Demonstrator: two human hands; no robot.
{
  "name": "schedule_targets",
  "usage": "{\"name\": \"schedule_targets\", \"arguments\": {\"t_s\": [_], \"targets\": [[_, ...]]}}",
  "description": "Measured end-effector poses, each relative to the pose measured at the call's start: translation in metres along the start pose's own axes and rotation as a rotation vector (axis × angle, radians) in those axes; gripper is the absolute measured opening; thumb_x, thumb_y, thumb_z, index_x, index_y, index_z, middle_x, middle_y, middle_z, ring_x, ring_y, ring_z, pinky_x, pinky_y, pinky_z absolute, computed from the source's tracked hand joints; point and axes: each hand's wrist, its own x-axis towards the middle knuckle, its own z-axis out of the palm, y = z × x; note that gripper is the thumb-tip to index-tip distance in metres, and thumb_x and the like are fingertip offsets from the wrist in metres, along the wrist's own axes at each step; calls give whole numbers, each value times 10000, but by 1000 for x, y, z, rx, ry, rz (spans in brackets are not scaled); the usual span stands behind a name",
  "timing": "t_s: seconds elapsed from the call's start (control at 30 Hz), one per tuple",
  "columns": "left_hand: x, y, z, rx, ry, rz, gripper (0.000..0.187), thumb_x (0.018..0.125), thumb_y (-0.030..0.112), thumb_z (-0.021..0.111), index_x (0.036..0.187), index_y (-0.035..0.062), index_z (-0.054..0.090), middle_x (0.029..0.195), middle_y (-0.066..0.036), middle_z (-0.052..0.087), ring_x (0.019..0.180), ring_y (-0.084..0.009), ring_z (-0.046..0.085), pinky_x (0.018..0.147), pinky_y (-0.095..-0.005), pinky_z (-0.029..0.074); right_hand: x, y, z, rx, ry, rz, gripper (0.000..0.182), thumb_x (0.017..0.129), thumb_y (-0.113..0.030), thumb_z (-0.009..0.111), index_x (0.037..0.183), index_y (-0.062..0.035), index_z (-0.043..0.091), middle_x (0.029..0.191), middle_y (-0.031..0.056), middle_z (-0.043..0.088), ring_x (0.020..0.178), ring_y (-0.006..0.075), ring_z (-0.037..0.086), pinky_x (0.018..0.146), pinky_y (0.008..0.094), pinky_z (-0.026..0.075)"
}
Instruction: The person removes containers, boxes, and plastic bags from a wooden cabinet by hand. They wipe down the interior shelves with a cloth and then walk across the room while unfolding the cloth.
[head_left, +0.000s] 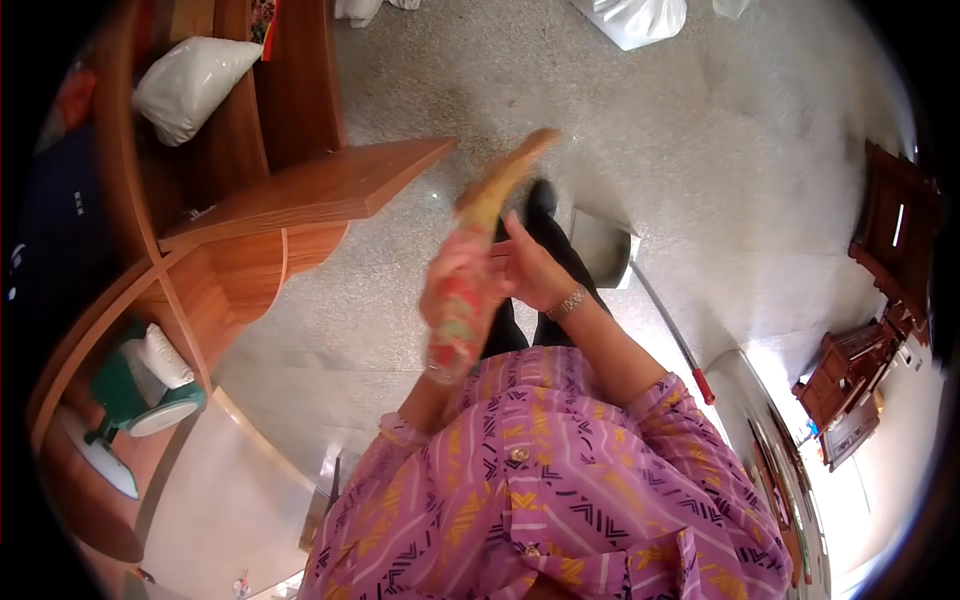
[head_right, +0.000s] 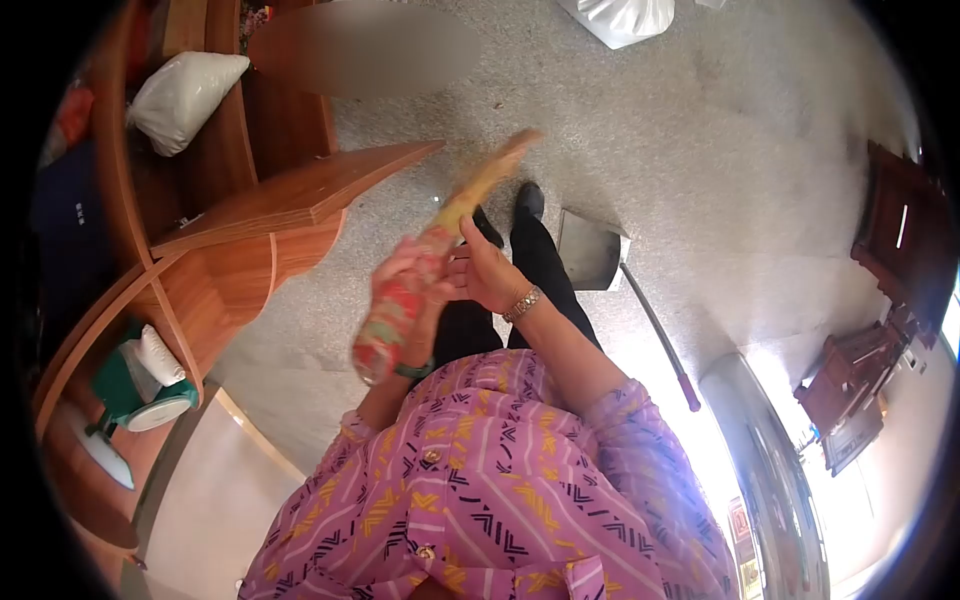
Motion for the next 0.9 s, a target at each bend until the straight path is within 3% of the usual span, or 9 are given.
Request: {"name": "schedule_targets", "arguments": {"t_s": [0.1, 0.17, 0.23, 0.37, 0.47, 0.57, 0.63, 0.77, 0.9], "targets": [[8, -6, 40, 108, -92, 244, 481, 675, 120, 777, 1047, 25, 487, 1077, -137, 560, 1106, -311, 496, 966, -425, 369, -21, -19, 15, 197, -55, -239, 430, 901, -460, 467, 1031, -55, 532, 897, 54, 592, 846, 163, 580, 733, 291, 498], [14, -3, 63, 120, -133, 377, 503, 613, 134, 803, 1019, 21, 528, 1053, -141, 581, 1060, -343, 531, 927, -421, 390, -33, -39, 9, 423, -224, -161, 223, 894, -319, 548, 929, -98, 544, 846, 3, 576, 773, 105, 554, 708, 269, 487], [28, 3, 74, 247, -224, 483, 581, 621, 223, 820, 1072, 27, 511, 1132, -176, 559, 1158, -330, 477, 1006, -462, 313, -44, -66, 16, 351, -141, -173, 175, 884, -273, 570, 929, -106, 545, 839, 6, 576, 760, 110, 555, 707, 272, 489], [44, 16, 85, 571, -363, 458, 649, 641, 160, 798, 1174, 1, 463, 1224, -203, 493, 1203, -338, 430, 1019, -458, 290, -24, -111, 5, 294, -240, -191, 173, 872, -253, 582, 940, -98, 546, 831, 28, 576, 773, 138, 565, 700, 291, 498], [23, 11, 75, 517, -427, 126, 659, 716, 40, 668, 1287, -26, 346, 1334, -228, 367, 1251, -346, 365, 1030, -426, 280, -2, -126, -18, 159, -128, -98, 230, 843, -302, 607, 871, -89, 525, 758, 59, 571, 667, 164, 576, 600, 316, 513], [-16, -1, 41, 563, -379, -168, 601, 753, 20, 650, 1283, 5, 368, 1306, -174, 417, 1185, -285, 442, 955, -366, 378, 20, -118, -68, -13, 3, -19, 305, 814, -363, 632, 857, -95, 493, 702, 82, 571, 531, 174, 569, 474, 316, 500], [-29, -10, 21, 359, -75, -501, 511, 751, 22, 643, 1222, 26, 443, 1230, -115, 474, 1100, -252, 489, 916, -345, 413, 14, -116, -98, -236, 178, -129, 303, 822, -380, 610, 822, -109, 475, 616, 65, 530, 469, 148, 529, 409, 282, 453], [-20, -45, -39, 265, 155, -507, 468, 786, 10, 618, 1213, 33, 426, 1196, -97, 470, 1057, -207, 485, 898, -318, 418, -51, -95, -141, -316, 389, -46, 353, 848, -461, 527, 831, -110, 497, 592, 36, 512, 468, 135, 504, 395, 258, 407], [10, -40, -61, 251, 334, -472, 457, 796, 1, 607, 1211, 33, 417, 1185, -113, 467, 1048, -198, 479, 914, -301, 403, -113, -47, -154, -285, 402, -47, 326, 857, -427, 541, 891, -106, 496, 599, 33, 523, 469, 123, 501, 411, 235, 404]]}}
